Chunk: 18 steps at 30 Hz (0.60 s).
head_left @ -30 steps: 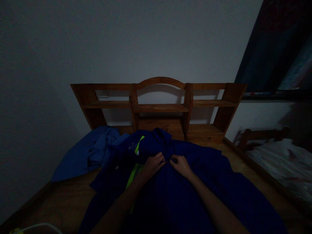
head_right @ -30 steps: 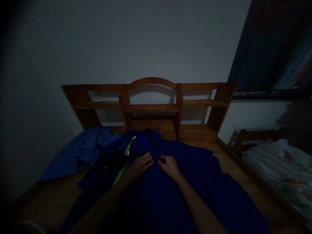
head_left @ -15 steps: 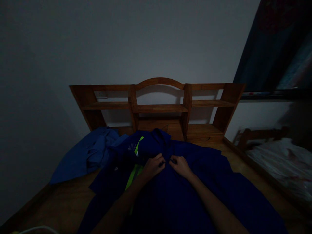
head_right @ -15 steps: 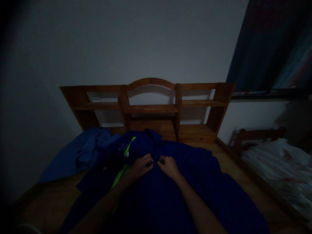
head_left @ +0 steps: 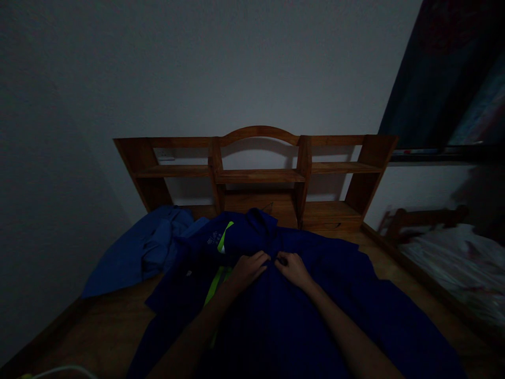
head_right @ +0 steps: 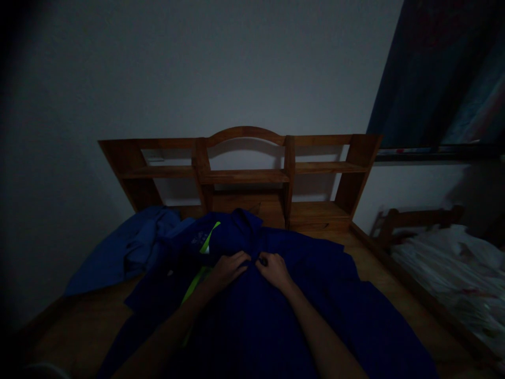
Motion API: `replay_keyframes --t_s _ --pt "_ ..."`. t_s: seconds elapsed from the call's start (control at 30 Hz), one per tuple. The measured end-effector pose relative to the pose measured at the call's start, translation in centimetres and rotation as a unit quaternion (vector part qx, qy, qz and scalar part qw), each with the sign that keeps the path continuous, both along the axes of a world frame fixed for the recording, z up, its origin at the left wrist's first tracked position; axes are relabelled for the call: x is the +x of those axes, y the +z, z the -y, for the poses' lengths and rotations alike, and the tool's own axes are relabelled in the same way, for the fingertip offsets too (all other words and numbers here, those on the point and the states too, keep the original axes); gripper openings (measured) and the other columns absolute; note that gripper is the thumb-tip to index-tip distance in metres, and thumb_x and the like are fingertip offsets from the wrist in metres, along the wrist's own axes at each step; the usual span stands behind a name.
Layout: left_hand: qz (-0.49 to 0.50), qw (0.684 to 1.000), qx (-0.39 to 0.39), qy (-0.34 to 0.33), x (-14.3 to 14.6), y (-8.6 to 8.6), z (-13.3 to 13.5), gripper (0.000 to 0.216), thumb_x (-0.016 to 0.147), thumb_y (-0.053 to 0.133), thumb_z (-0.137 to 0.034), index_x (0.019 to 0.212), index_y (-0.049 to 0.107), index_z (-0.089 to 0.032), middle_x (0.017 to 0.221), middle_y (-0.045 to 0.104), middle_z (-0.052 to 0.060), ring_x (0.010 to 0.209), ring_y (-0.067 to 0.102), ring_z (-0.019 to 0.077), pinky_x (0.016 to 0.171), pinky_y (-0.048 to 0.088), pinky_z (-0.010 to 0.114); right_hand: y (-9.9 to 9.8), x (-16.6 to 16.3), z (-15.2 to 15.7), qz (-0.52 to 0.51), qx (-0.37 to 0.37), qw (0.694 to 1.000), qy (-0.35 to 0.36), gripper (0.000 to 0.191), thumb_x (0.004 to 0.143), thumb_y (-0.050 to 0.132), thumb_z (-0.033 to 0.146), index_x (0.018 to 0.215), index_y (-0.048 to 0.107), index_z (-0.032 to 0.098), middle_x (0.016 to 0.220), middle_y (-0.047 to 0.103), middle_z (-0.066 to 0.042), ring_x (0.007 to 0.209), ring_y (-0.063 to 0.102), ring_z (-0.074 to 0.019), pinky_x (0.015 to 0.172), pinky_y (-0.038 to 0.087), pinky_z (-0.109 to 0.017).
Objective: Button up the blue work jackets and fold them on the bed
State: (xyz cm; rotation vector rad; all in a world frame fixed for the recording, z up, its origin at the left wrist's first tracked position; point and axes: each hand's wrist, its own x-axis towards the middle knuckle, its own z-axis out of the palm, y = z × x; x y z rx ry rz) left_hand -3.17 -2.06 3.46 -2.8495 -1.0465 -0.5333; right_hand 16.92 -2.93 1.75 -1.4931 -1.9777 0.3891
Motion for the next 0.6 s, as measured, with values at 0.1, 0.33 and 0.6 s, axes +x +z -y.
replay_keyframes --t_s 0.1,0.33,0.6 --pt "-0.027 0.999 0.03 -0.002 0.0 -0.5 -0.1 0.024 0.093 0.038 -0.027 0.115 0.048 -0.024 0.109 0.057 0.001 0.091 0.058 0.0138 0.069 0.041 0.023 0.1 -0.1 0.0 0.004 -0.006 1.0 -0.007 0.022 0.084 0.045 0.031 0.078 0.062 0.018 0.068 0.061 -0.001 0.061 0.053 -0.012 0.058 0.03 -0.021" --pt "-0.056 0.995 0.085 -0.001 0.4 -1.3 -0.2 0.027 0.096 0.028 -0.027 0.111 0.049 -0.019 0.1 0.06 0.002 0.084 0.06 0.0148 0.061 0.04 0.025 0.4 -0.2 0.4 0.005 -0.012 1.0 -0.017 0.025 0.084 0.043 0.031 0.082 0.065 0.018 0.072 0.064 -0.003 0.064 0.055 -0.0148 0.061 0.033 -0.023" --pt "-0.068 0.994 0.091 0.005 0.6 -1.4 -0.4 0.024 0.094 0.032 -0.024 0.106 0.052 -0.018 0.091 0.06 0.004 0.079 0.059 0.0143 0.06 0.038 0.024 -0.1 0.0 0.2 0.005 0.011 1.0 -0.007 0.022 0.083 0.044 0.031 0.08 0.063 0.019 0.071 0.063 -0.002 0.063 0.055 -0.0132 0.06 0.032 -0.022"
